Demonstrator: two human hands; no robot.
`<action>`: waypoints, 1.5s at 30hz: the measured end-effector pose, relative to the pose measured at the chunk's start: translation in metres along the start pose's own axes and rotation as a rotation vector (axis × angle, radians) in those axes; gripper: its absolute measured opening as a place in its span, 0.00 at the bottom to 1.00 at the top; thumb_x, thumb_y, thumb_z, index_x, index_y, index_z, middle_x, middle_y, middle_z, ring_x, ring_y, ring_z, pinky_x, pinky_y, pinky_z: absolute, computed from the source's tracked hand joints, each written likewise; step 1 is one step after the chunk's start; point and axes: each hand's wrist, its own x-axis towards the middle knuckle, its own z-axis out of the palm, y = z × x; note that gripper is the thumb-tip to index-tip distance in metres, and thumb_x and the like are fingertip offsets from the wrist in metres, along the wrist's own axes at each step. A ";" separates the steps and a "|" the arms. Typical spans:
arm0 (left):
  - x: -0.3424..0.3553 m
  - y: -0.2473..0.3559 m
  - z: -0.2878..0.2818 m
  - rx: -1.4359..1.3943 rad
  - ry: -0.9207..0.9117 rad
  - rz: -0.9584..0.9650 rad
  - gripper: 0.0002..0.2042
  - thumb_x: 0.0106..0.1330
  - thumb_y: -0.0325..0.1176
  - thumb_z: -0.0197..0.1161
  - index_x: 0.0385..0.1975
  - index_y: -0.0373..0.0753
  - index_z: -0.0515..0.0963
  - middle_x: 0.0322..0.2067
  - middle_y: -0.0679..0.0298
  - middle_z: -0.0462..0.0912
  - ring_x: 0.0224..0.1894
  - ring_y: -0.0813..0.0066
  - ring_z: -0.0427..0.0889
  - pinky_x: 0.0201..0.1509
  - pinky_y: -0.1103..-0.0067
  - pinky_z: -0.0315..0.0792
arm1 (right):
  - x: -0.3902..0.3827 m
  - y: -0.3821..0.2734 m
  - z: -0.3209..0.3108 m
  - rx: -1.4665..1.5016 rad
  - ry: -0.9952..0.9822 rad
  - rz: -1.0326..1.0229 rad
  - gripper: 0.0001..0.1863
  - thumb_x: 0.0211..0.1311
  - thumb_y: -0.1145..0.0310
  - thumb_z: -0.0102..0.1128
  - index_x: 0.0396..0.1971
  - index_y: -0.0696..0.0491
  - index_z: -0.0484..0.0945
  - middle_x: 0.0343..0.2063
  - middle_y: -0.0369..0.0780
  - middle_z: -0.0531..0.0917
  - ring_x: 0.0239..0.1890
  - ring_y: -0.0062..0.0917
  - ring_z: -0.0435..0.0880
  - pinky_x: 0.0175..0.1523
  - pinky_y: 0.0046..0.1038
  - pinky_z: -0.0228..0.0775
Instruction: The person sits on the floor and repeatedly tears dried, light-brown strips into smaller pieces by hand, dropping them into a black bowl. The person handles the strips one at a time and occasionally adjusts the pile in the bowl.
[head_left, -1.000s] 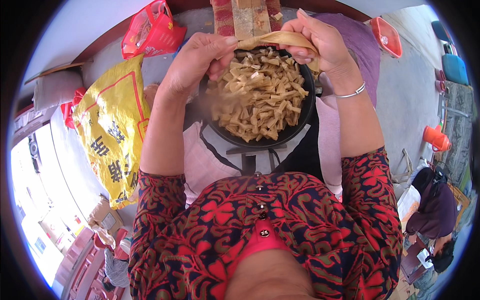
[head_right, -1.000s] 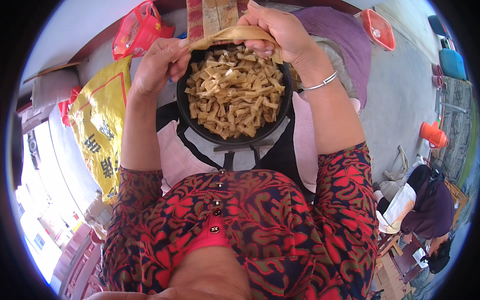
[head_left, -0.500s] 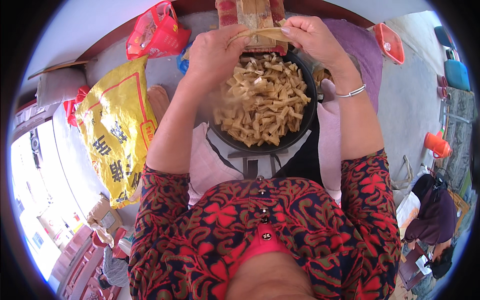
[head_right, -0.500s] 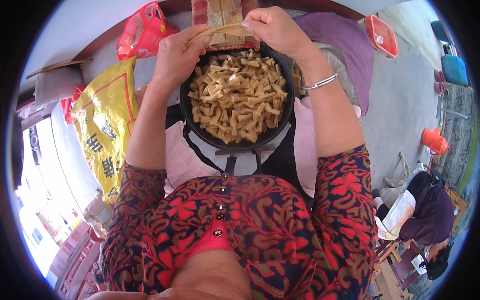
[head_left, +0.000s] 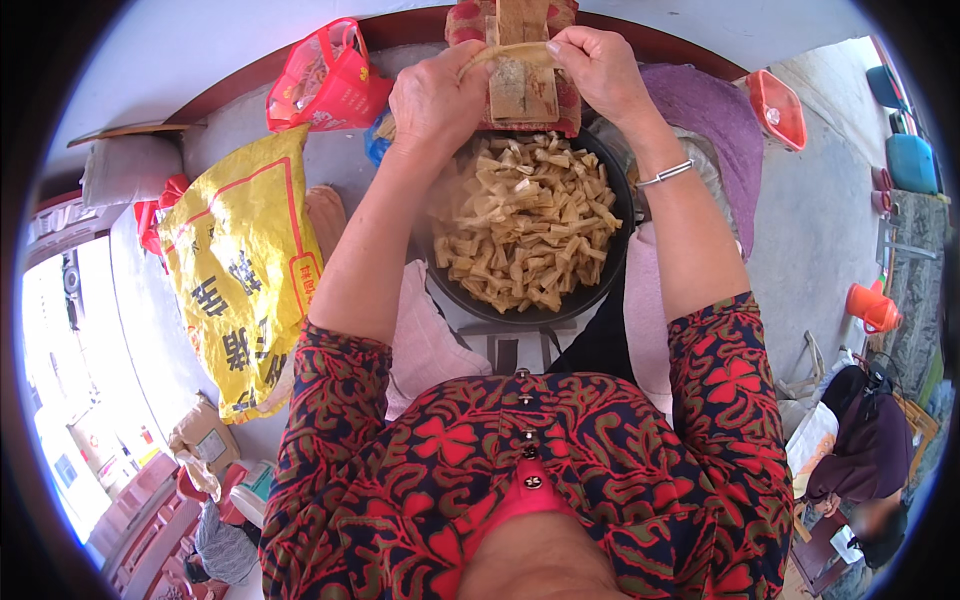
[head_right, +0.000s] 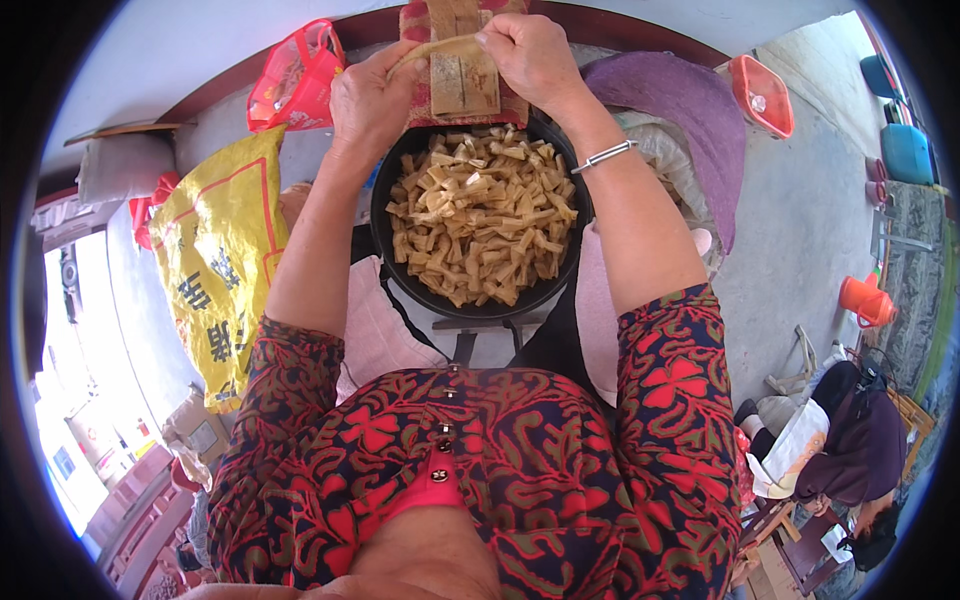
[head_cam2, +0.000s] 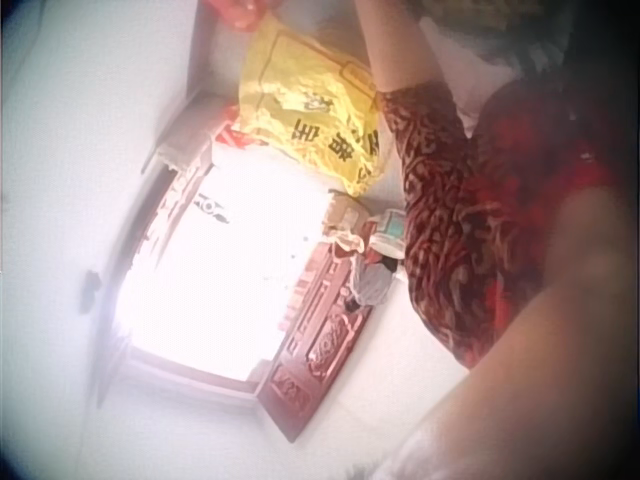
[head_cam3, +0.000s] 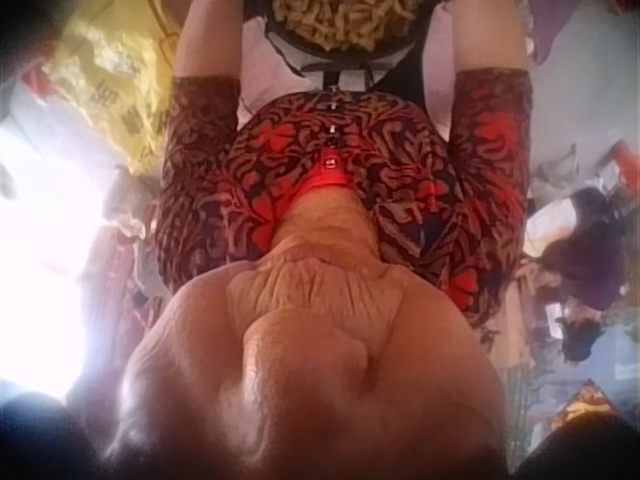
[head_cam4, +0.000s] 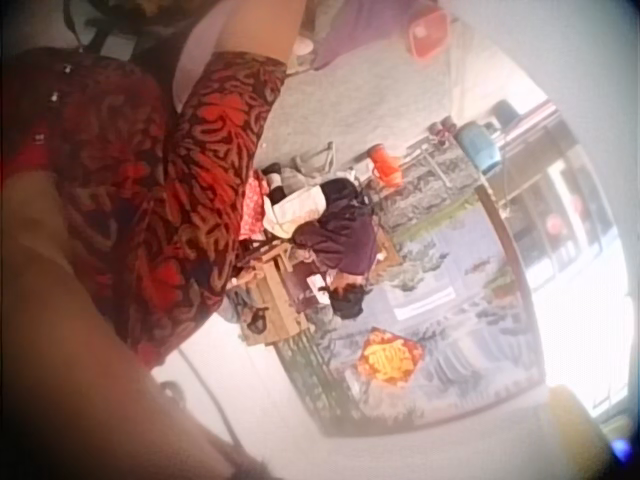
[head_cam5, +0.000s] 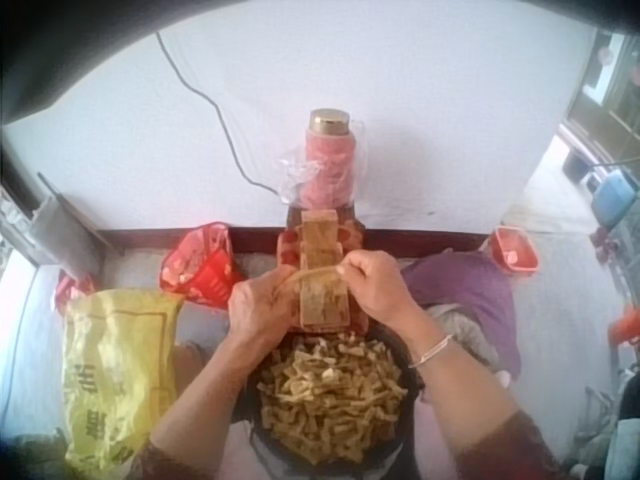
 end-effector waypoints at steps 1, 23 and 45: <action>0.000 -0.001 0.001 -0.004 0.022 0.002 0.14 0.60 0.41 0.63 0.44 0.46 0.82 0.28 0.57 0.84 0.32 0.62 0.84 0.38 0.73 0.75 | 0.000 -0.001 0.001 0.000 0.009 -0.024 0.11 0.65 0.67 0.56 0.25 0.59 0.77 0.15 0.27 0.70 0.19 0.10 0.63 0.24 0.18 0.58; -0.035 0.004 -0.014 -0.722 -0.298 0.022 0.11 0.63 0.33 0.63 0.40 0.34 0.82 0.25 0.67 0.82 0.29 0.85 0.79 0.33 0.85 0.74 | -0.034 -0.047 0.003 0.019 -0.112 -0.043 0.18 0.63 0.58 0.52 0.26 0.58 0.80 0.18 0.47 0.78 0.18 0.31 0.76 0.28 0.30 0.68; 0.003 -0.091 -0.052 0.403 -0.120 -0.382 0.13 0.47 0.42 0.58 0.26 0.42 0.84 0.29 0.54 0.83 0.36 0.55 0.84 0.39 0.63 0.77 | -0.041 -0.008 -0.009 0.349 0.058 0.192 0.17 0.70 0.63 0.44 0.26 0.55 0.78 0.17 0.28 0.67 0.18 0.10 0.61 0.21 0.14 0.50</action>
